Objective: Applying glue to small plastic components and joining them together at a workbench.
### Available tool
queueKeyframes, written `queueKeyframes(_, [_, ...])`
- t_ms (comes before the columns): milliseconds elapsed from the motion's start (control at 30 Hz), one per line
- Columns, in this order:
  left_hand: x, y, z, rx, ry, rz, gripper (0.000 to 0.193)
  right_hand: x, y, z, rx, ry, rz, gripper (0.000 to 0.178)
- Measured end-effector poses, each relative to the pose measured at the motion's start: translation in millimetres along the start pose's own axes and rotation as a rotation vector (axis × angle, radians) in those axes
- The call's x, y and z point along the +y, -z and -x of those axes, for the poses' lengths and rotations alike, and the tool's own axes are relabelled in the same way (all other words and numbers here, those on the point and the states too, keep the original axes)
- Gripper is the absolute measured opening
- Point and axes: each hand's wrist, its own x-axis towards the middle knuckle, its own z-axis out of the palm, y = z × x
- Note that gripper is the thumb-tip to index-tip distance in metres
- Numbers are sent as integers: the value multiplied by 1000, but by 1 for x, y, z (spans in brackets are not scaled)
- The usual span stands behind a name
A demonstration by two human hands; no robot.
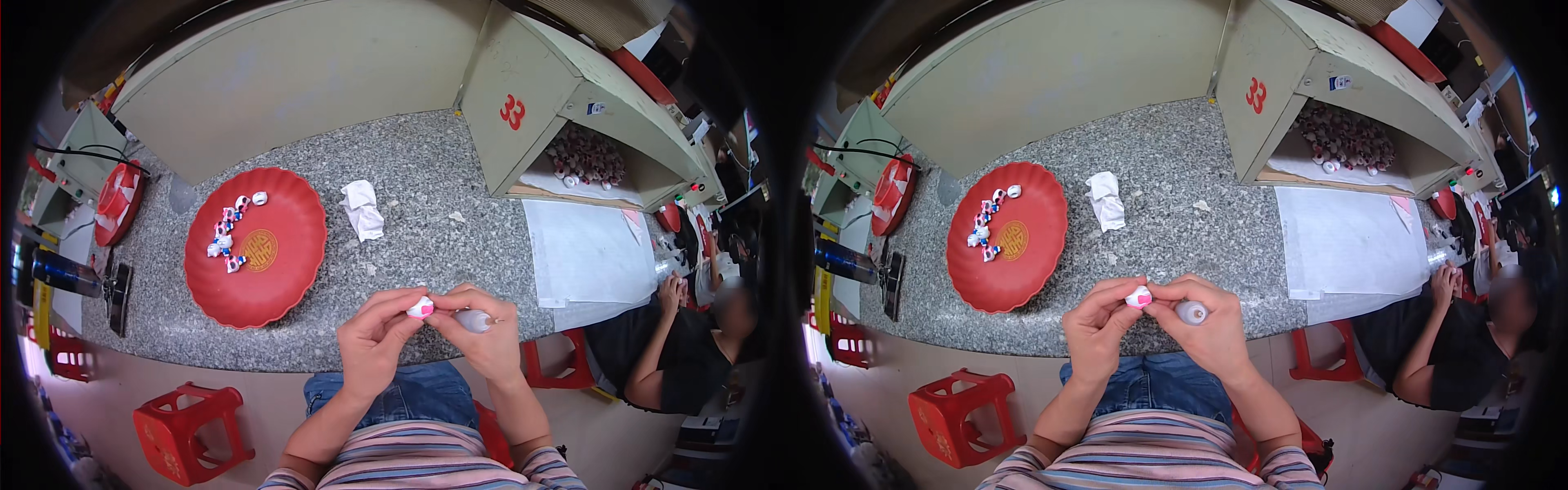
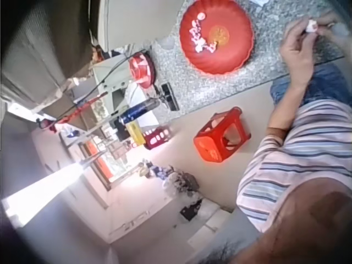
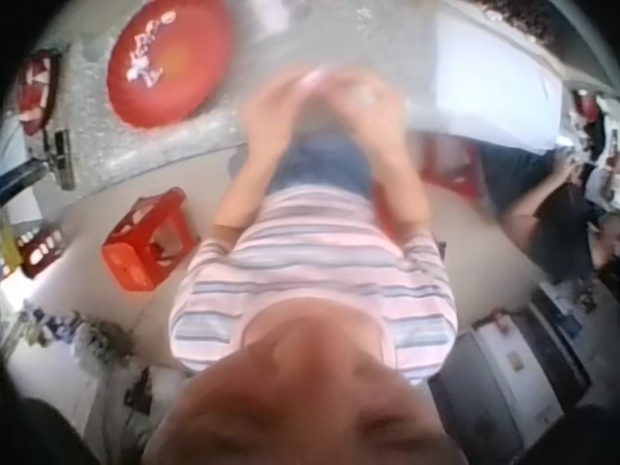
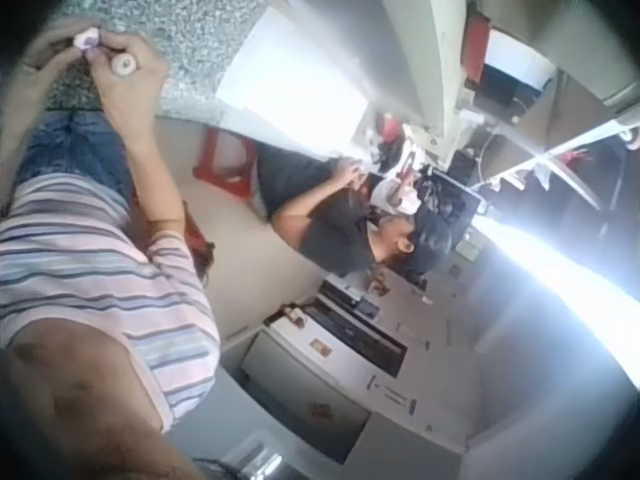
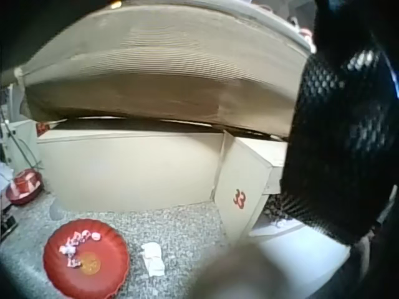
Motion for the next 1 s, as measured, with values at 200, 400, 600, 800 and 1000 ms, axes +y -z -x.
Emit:
queueKeyframes(200, [-4,2,-2,-12,-10,9,25,0,0,0,-1,-15,-1,16])
queueKeyframes(400, [-5,4,-2,-12,29,15,25,2,1,-1,-4,-28,-10,16])
queueKeyframes(600, [-4,2,-3,7,52,40,25,2,2,-1,-11,-50,-19,18])
queueKeyframes(800, [-4,4,-4,0,71,56,26,2,2,-2,-11,-60,-17,14])
queueKeyframes(1000, [-8,9,-5,24,202,180,27,7,-2,-2,6,-16,113,16])
